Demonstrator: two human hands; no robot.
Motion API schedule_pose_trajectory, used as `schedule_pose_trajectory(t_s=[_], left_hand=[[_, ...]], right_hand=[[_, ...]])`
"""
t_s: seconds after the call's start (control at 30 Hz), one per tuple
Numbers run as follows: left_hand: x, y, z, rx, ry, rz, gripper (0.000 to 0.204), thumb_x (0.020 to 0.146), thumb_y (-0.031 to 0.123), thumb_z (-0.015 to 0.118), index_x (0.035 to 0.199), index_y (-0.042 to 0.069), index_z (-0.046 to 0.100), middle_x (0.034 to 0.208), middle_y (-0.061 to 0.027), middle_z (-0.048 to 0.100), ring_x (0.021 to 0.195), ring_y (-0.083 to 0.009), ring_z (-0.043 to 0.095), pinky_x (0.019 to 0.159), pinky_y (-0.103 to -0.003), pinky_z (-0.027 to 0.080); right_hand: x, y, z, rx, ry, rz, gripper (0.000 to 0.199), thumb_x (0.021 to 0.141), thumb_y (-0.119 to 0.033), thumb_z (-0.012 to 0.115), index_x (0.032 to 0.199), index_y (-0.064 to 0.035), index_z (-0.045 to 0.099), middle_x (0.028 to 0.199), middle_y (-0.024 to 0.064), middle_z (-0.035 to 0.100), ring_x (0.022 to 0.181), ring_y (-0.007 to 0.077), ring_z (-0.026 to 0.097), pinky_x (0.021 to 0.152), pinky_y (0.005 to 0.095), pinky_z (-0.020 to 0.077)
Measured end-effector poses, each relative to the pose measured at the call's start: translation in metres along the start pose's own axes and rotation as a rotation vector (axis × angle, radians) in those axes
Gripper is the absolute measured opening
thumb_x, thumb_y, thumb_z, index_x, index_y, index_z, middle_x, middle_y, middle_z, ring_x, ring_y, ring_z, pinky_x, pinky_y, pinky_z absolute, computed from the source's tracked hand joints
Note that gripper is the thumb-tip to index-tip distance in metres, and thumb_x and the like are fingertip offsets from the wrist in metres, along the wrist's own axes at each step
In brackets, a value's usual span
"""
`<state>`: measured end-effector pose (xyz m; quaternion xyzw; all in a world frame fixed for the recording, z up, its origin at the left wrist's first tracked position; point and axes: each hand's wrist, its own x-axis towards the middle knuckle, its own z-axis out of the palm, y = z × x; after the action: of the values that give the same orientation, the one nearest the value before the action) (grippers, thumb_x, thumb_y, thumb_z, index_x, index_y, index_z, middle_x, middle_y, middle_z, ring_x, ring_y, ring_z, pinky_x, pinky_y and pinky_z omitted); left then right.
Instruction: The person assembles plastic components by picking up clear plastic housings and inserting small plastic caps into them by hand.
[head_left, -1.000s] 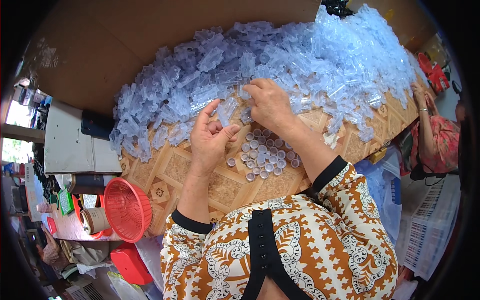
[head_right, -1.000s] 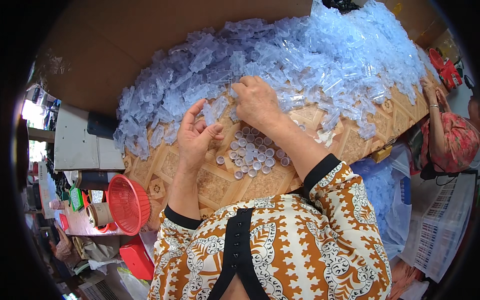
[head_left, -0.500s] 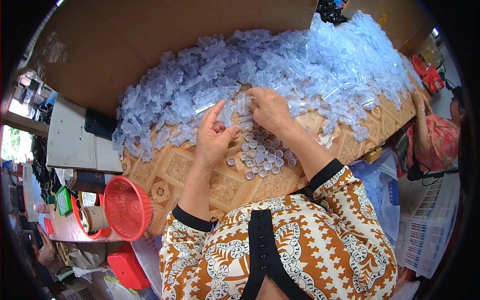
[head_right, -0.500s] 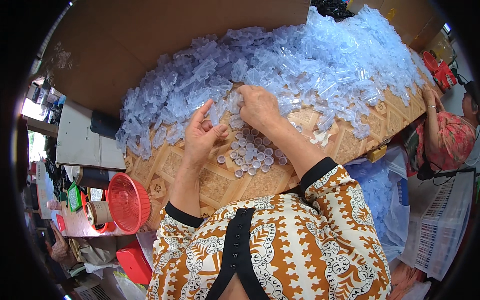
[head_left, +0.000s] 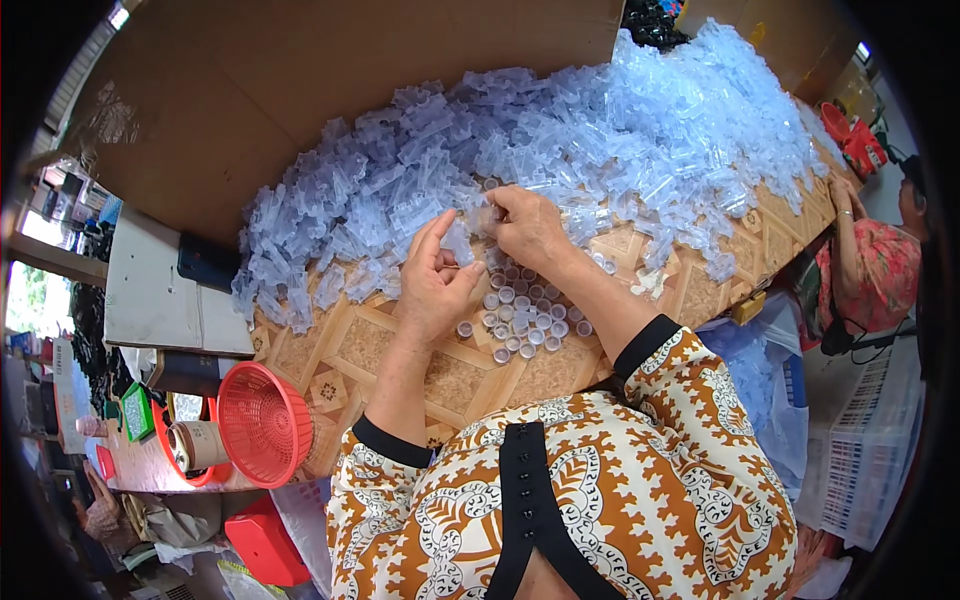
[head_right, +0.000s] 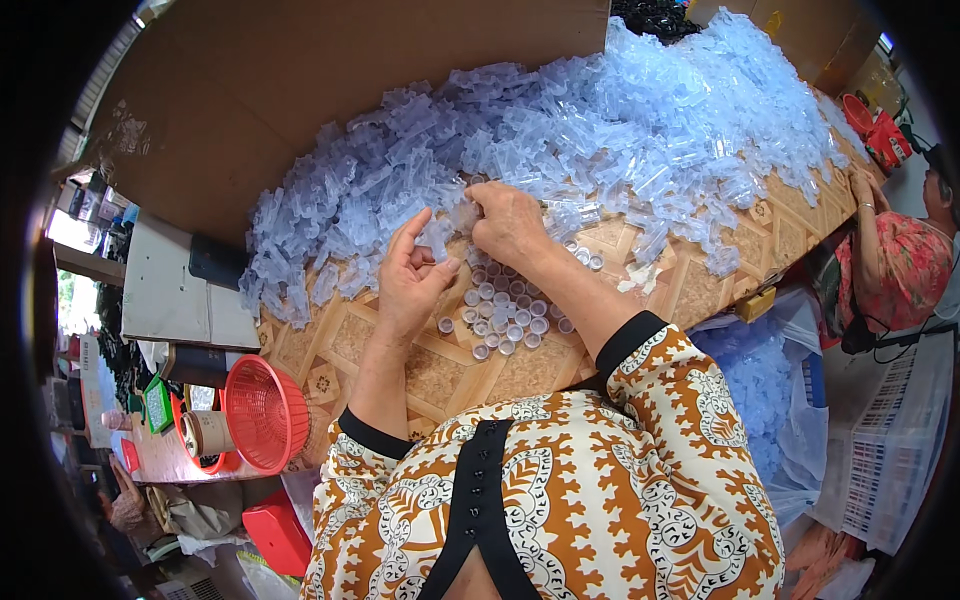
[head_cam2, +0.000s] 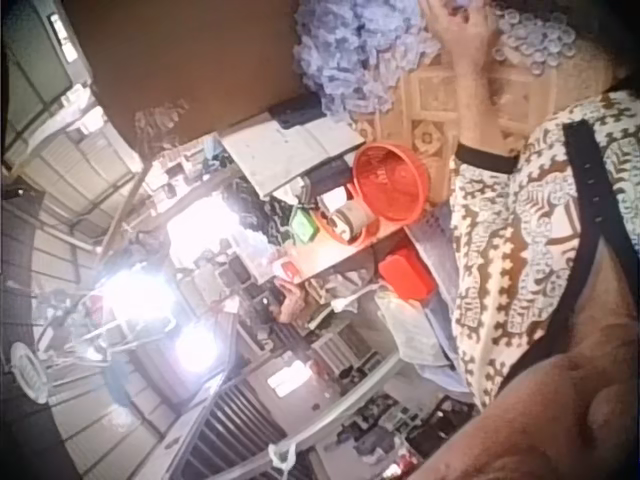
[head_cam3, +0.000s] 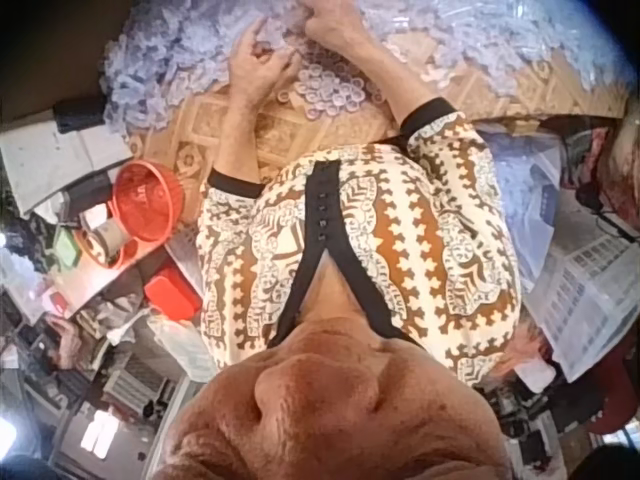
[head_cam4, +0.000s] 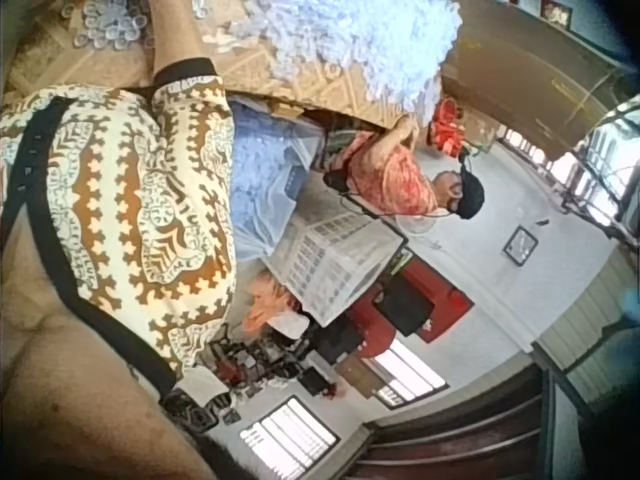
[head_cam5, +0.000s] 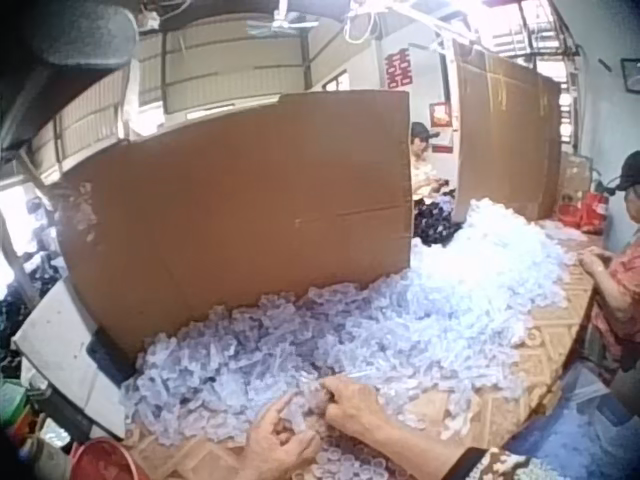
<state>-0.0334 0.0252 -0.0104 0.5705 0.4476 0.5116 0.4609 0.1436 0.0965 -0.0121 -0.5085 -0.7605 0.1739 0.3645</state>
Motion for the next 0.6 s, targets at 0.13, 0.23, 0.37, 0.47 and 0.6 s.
schedule_pose_trajectory(t_s=[0.13,0.23,0.37,0.47,0.6], left_hand=[[-0.005,0.020,0.009,0.244,0.030,0.063,0.070,0.082,-0.009,0.070,0.146,0.000,0.042,0.127,-0.0101,0.055,0.096,-0.0113,0.063,0.082,-0.027,0.059],[-0.005,0.016,0.008,0.289,0.049,0.190,0.071,0.081,-0.009,0.071,0.145,0.000,0.043,0.142,-0.0133,0.046,0.102,-0.0150,0.065,0.085,-0.028,0.059],[-0.005,0.015,0.007,0.325,0.105,0.252,0.071,0.078,-0.005,0.076,0.143,0.004,0.048,0.148,-0.0156,0.044,0.102,-0.0185,0.065,0.082,-0.030,0.060],[-0.005,0.020,0.004,0.294,0.111,0.237,0.071,0.078,-0.003,0.077,0.143,0.004,0.047,0.147,-0.0155,0.045,0.101,-0.0188,0.065,0.082,-0.030,0.060],[-0.004,0.016,0.004,0.242,0.152,0.206,0.070,0.079,-0.001,0.078,0.142,0.003,0.048,0.145,-0.0151,0.047,0.098,-0.0189,0.066,0.081,-0.029,0.060]], right_hand=[[-0.001,-0.007,-0.008,0.227,0.003,0.098,0.033,0.082,-0.008,0.072,0.114,-0.0019,0.068,0.093,0.0116,0.071,0.078,0.0180,0.066,0.070,0.0317,0.0523],[-0.006,-0.025,-0.020,0.400,-0.078,0.130,0.038,0.083,-0.007,0.071,0.121,-0.0025,0.067,0.086,0.0052,0.068,0.075,0.0095,0.060,0.067,0.0265,0.0493],[-0.009,-0.020,-0.015,0.645,-0.132,0.032,0.048,0.085,-0.004,0.068,0.133,-0.0033,0.062,0.079,-0.0029,0.060,0.072,0.0047,0.052,0.065,0.0225,0.0450],[-0.005,-0.014,-0.015,0.853,-0.198,0.089,0.048,0.083,-0.006,0.070,0.130,-0.0045,0.064,0.074,0.0061,0.064,0.069,0.0100,0.057,0.064,0.0272,0.0495],[-0.001,-0.012,-0.024,0.449,-0.144,0.150,0.047,0.085,-0.005,0.066,0.132,-0.0022,0.064,0.074,-0.0023,0.059,0.068,0.0072,0.052,0.065,0.0242,0.0455]])
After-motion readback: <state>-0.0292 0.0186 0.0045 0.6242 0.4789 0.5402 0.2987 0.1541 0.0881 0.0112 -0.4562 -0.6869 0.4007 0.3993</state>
